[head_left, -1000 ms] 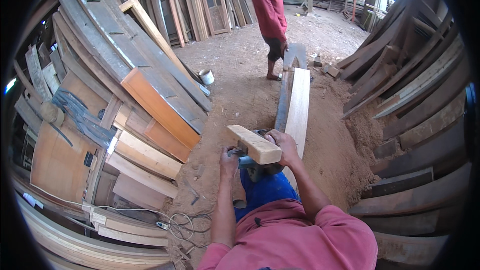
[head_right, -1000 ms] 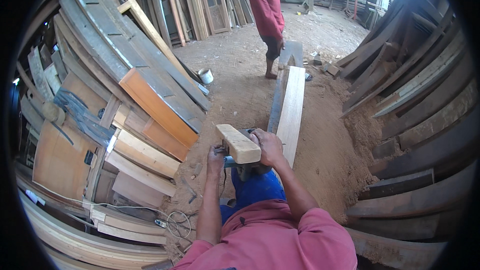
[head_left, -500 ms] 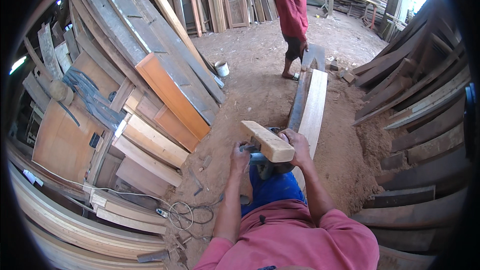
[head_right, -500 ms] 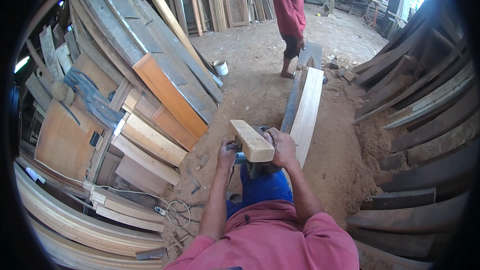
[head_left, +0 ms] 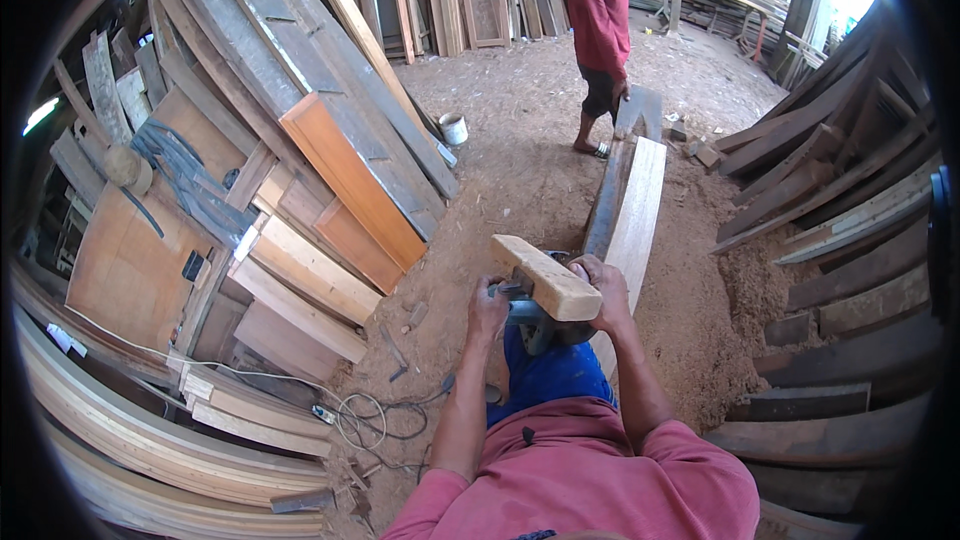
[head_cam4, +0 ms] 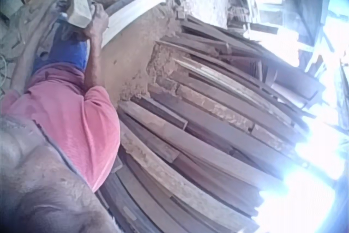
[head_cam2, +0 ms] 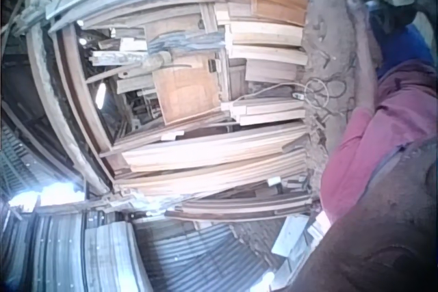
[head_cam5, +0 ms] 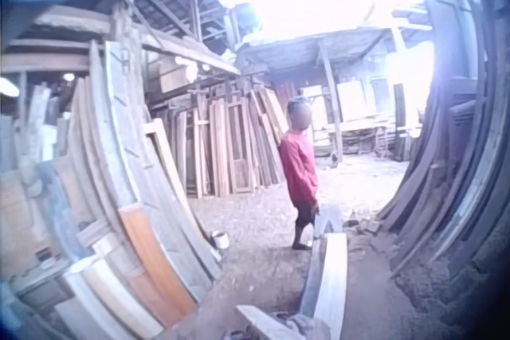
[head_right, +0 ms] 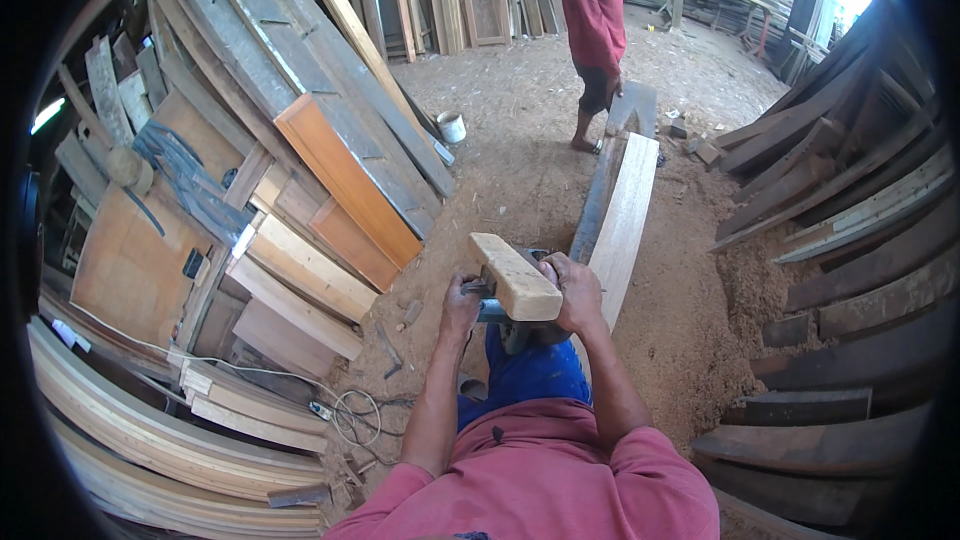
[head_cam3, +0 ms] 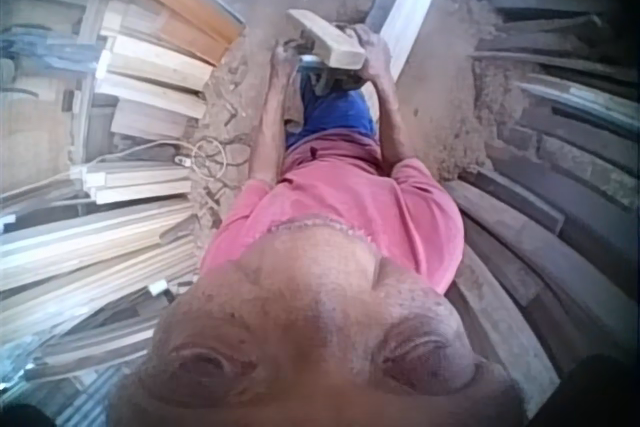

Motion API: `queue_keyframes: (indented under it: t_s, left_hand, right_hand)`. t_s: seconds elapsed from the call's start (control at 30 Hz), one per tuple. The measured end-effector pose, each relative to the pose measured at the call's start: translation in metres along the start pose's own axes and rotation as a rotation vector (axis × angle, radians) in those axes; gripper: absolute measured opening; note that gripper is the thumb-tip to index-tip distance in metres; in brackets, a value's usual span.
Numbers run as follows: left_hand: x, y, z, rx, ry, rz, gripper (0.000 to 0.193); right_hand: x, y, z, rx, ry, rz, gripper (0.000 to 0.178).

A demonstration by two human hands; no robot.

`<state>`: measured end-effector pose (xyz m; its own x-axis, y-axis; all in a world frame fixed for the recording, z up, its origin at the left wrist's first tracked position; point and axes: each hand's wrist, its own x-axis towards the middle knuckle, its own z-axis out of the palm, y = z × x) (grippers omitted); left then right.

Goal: The person uses a circular saw to cut a wooden plank resting on a workbench, holding the plank in place by hand and with a small wooden block while making a straight cut through the wood.

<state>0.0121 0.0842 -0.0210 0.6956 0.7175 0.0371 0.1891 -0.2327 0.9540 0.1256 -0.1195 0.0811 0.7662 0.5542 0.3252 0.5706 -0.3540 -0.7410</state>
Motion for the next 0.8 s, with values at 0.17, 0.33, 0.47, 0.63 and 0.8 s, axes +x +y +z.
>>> queue_keyframes:
  t_s: [0.17,0.33,0.47,0.63,0.8]
  left_hand:
    - [-0.002,-0.001,-0.003,-0.010,-0.003,-0.052,0.022]
    - [-0.004,0.004,-0.002,-0.040,-0.006,-0.015,0.024]
    - [-0.001,0.003,-0.006,0.010,-0.004,-0.046,0.032]
    - [-0.001,0.008,-0.004,0.031,-0.019,-0.050,0.033]
    - [-0.003,0.014,-0.004,0.046,-0.024,-0.062,0.026]
  right_hand:
    - [0.002,-0.006,-0.001,-0.041,-0.008,-0.027,0.029]
    - [0.002,-0.002,0.001,-0.063,0.000,-0.031,0.029]
    - [0.002,-0.007,0.001,-0.032,-0.013,0.009,0.030]
    - [0.002,-0.001,0.001,-0.033,0.012,-0.020,0.030]
    - [0.003,-0.002,0.001,-0.038,0.012,-0.034,0.029]
